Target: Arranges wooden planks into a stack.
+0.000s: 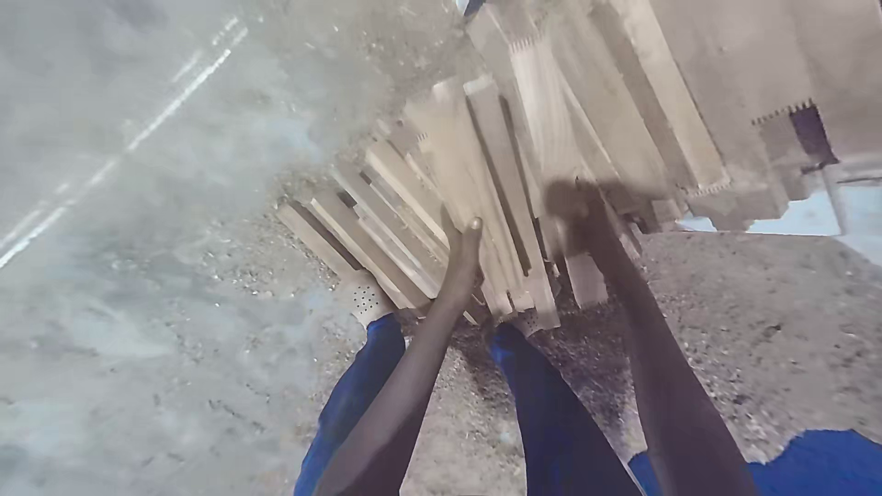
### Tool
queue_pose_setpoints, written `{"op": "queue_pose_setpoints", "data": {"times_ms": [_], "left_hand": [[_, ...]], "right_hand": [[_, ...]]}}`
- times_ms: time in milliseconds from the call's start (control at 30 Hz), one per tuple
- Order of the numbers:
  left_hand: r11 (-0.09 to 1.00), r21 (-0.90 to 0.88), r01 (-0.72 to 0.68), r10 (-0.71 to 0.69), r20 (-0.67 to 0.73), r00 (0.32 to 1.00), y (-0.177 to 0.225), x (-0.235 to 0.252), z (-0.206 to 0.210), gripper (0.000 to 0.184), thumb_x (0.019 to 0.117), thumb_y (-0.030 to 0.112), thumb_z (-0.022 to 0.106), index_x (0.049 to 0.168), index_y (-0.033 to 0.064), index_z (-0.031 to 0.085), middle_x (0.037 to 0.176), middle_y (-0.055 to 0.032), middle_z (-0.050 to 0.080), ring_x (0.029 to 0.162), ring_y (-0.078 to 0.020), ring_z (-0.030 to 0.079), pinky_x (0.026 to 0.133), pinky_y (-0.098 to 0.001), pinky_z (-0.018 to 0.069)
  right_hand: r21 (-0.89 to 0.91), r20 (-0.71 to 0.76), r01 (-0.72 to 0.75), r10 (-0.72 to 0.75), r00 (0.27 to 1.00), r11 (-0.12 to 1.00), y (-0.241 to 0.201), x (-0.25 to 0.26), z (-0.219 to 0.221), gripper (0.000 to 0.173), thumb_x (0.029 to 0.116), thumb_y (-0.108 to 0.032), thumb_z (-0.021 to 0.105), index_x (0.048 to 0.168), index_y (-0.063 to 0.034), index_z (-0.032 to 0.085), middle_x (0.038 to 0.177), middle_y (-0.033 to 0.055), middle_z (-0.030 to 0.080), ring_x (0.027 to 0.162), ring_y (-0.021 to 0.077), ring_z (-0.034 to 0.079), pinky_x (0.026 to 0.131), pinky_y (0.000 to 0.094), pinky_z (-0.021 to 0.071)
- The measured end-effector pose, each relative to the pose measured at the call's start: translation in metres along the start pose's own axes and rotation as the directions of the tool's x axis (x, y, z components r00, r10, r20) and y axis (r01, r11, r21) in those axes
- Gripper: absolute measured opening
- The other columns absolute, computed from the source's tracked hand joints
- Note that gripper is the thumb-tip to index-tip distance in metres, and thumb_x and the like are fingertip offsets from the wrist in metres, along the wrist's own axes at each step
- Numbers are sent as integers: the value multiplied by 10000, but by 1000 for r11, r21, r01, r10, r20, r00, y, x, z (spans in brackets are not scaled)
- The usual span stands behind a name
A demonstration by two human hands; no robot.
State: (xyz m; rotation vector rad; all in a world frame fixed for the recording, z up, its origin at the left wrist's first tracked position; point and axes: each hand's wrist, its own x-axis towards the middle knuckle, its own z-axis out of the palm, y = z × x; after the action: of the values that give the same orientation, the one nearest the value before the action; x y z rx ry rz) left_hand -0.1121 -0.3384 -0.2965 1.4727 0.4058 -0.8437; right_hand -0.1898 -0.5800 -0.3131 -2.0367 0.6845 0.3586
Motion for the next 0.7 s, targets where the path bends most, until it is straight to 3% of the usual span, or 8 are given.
{"op": "queue_pose_setpoints", "data": {"times_ms": [167,267,333,400,500,600,667,700], "left_hand": [[999,-46,6,-5,9,1000,-1,4,7,1077,866,787,476,1613,329,-151,1695,-116,91,1483,-239,326,1130,-497,391],[991,-131,7,-10,-25,1000,-11,9,-1,1053,890,741,489,1622,303,-127,1665,-114,215,1439,-224,396,1112,-459,423],[986,-166,9,-17,-47,999,-16,8,-8,931,952,699,418,1643,225,12,1595,-118,360,1376,-203,469,1087,-422,455],[978,-208,5,-21,-75,997,-12,5,-6,783,988,663,376,1559,135,282,1382,-81,566,1212,-124,584,991,-332,518],[965,-259,28,-41,-46,998,-9,2,-11,755,994,638,377,1549,137,279,1286,-57,614,1129,-93,621,942,-302,543],[969,-246,-15,19,16,1000,-17,8,-27,875,923,649,477,1568,113,225,1285,-31,612,1122,-71,616,964,-289,531],[961,-275,-13,27,47,999,-17,10,-38,809,888,656,543,1458,108,371,1183,6,653,1068,-59,637,948,-289,540],[953,-303,8,11,62,998,-16,9,-41,780,881,661,559,1415,110,416,1143,6,664,1044,-65,646,929,-296,551]], "right_hand": [[57,-56,-134,137,989,989,-22,10,-12,562,1089,-462,402,1530,-113,390,1454,213,511,1274,374,535,1030,569,442],[23,-33,-75,76,997,997,-29,37,-13,540,1089,-412,379,1495,-69,474,1411,229,542,1307,337,507,1085,521,399],[-46,-71,-103,100,992,994,-32,47,-8,501,1092,-350,409,1440,-6,518,1332,257,594,1252,344,560,1074,526,419],[-74,-79,-150,144,986,986,-35,52,-6,488,1069,-317,494,1414,28,510,1250,278,611,1154,360,595,1008,544,452],[12,61,-235,234,970,972,-38,58,-11,716,974,-330,681,1531,-21,353,1390,273,542,1261,363,557,1066,550,444],[110,144,-177,161,976,978,-40,53,-17,915,898,-293,765,1603,-89,219,1468,228,492,1302,301,538,1069,492,465],[97,93,-109,100,991,989,-57,40,-17,861,904,-214,735,1576,-2,241,1427,275,506,1244,329,574,1009,469,514],[82,92,-230,222,971,970,-94,30,-21,755,929,-79,688,1553,33,278,1434,277,503,1239,329,573,1016,442,503]]}}
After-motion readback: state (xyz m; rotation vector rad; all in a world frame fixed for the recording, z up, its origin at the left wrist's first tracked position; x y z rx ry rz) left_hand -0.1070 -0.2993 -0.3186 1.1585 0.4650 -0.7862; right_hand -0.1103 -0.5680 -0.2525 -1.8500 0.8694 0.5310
